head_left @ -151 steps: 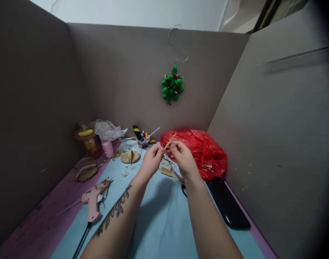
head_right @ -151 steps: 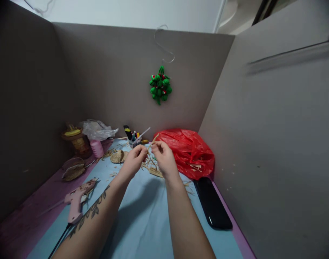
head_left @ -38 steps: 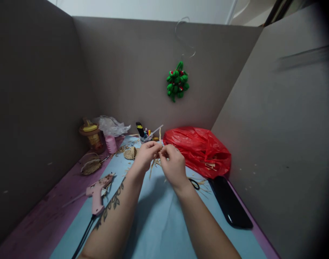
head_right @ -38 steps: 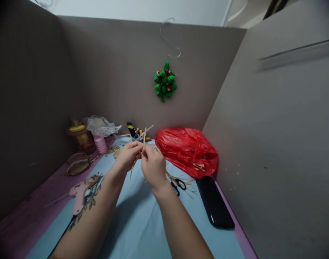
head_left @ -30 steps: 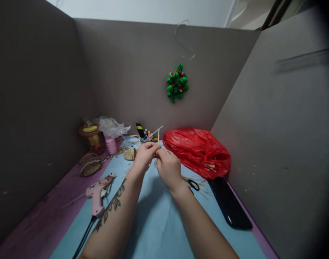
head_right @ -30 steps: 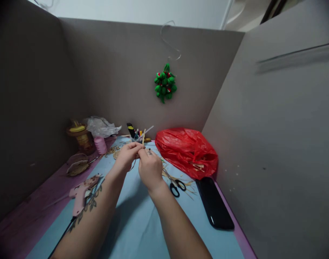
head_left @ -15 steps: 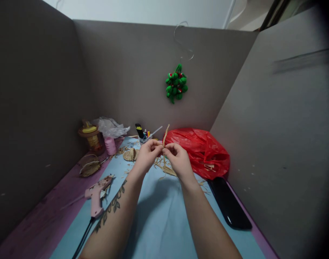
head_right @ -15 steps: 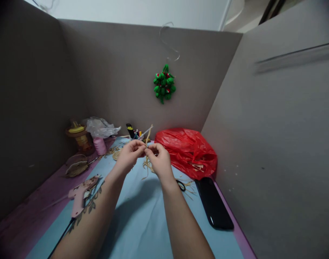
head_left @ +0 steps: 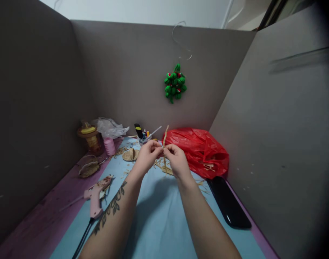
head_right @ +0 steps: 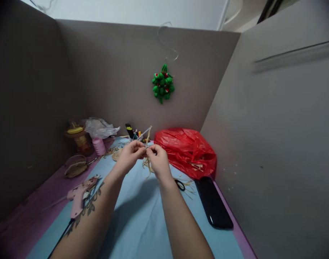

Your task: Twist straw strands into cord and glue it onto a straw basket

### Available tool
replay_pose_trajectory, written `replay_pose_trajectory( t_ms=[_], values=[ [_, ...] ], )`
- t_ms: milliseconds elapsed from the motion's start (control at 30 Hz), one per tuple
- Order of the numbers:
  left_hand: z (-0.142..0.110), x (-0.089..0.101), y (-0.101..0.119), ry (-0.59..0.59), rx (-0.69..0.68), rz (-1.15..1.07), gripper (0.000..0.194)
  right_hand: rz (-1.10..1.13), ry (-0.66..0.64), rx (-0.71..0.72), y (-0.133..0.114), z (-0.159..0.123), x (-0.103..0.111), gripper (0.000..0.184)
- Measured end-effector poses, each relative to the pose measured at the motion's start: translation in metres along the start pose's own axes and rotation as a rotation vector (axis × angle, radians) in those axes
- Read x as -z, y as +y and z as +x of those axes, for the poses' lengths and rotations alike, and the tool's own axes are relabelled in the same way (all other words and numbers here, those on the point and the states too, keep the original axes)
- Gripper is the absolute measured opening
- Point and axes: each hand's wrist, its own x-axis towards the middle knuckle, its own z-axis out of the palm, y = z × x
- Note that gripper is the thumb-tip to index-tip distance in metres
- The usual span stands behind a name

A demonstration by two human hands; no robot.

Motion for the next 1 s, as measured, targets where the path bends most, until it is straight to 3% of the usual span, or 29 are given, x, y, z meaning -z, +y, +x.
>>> replay_pose_trajectory(
  t_ms=[267, 500, 833, 1000],
  values=[
    [0.004, 0.005, -0.007, 0.032, -0.165, 0.262, 0.004, 0.017, -0.054, -0.116, 0.005, 0.005, 0.006, 0.017],
    [0.003, 0.006, -0.009, 0.064, -0.208, 0.394, 0.004, 0.223, -0.135, -0.290, 0.007, 0.003, 0.004, 0.035],
    [0.003, 0.010, -0.010, 0.022, -0.212, 0.514, 0.012, -0.121, -0.086, -0.089, 0.014, 0.005, 0.007, 0.018],
    [0.000, 0.011, -0.005, 0.063, -0.250, 0.567, 0.011, -0.236, 0.050, -0.010, 0.020, 0.006, 0.008, 0.016]
  ],
)
